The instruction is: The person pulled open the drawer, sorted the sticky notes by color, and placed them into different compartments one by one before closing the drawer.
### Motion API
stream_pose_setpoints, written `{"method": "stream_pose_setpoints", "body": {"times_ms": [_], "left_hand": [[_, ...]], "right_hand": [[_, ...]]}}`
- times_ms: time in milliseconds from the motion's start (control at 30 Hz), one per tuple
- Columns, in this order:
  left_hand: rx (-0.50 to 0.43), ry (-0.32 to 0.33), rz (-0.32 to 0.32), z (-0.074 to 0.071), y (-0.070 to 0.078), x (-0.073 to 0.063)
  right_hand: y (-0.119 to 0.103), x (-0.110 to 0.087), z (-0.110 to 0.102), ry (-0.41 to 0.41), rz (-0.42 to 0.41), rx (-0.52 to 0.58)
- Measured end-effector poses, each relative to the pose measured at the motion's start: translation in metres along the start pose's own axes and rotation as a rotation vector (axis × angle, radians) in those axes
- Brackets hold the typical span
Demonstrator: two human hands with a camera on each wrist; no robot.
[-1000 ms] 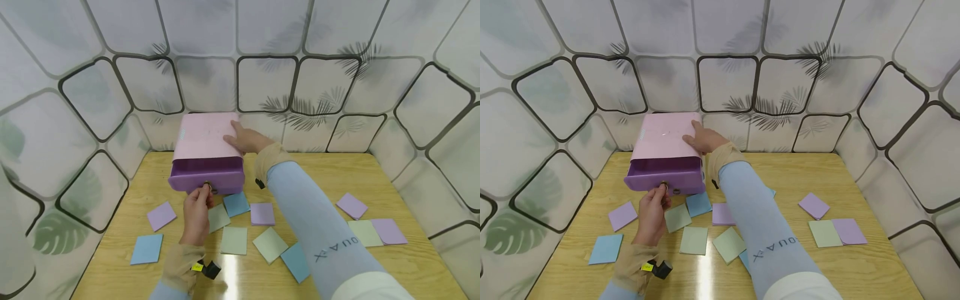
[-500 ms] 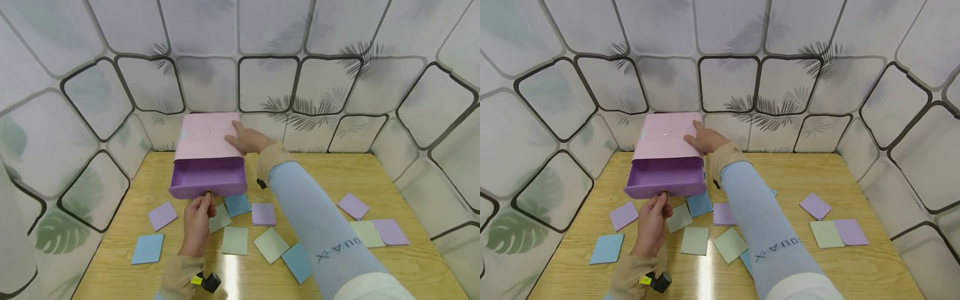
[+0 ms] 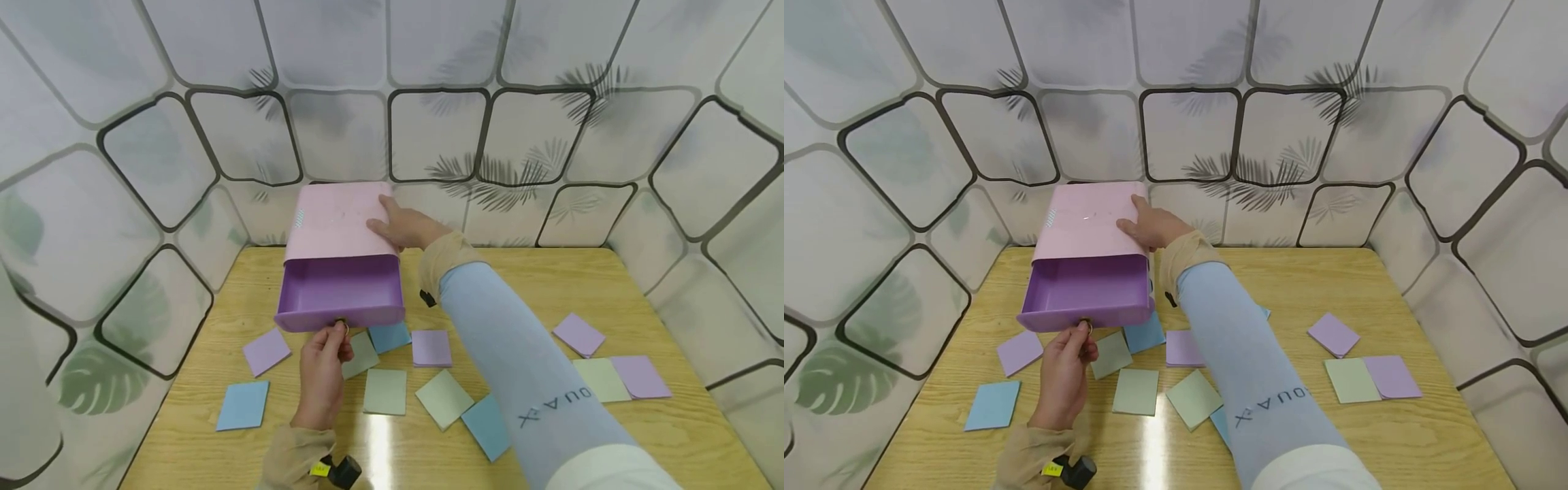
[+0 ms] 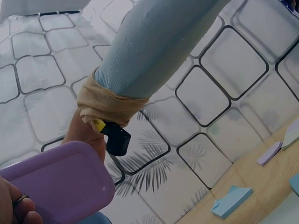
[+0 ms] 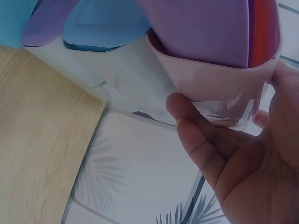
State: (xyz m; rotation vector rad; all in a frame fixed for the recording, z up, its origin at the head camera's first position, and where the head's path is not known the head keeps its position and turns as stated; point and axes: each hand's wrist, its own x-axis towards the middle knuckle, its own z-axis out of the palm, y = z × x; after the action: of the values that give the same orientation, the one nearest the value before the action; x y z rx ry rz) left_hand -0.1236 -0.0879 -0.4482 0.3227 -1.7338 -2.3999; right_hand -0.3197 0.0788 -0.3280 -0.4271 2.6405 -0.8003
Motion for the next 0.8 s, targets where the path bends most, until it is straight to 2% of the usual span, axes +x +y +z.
{"method": "stream_pose_setpoints", "body": {"times_ms": [800], "left_hand": [[0.008, 0.004, -0.022, -0.0061, -0.0050, -0.0026]], "right_hand": [[-0.0017, -0.0012, -0.0007, -0.008, 0.003, 0.008]]}}
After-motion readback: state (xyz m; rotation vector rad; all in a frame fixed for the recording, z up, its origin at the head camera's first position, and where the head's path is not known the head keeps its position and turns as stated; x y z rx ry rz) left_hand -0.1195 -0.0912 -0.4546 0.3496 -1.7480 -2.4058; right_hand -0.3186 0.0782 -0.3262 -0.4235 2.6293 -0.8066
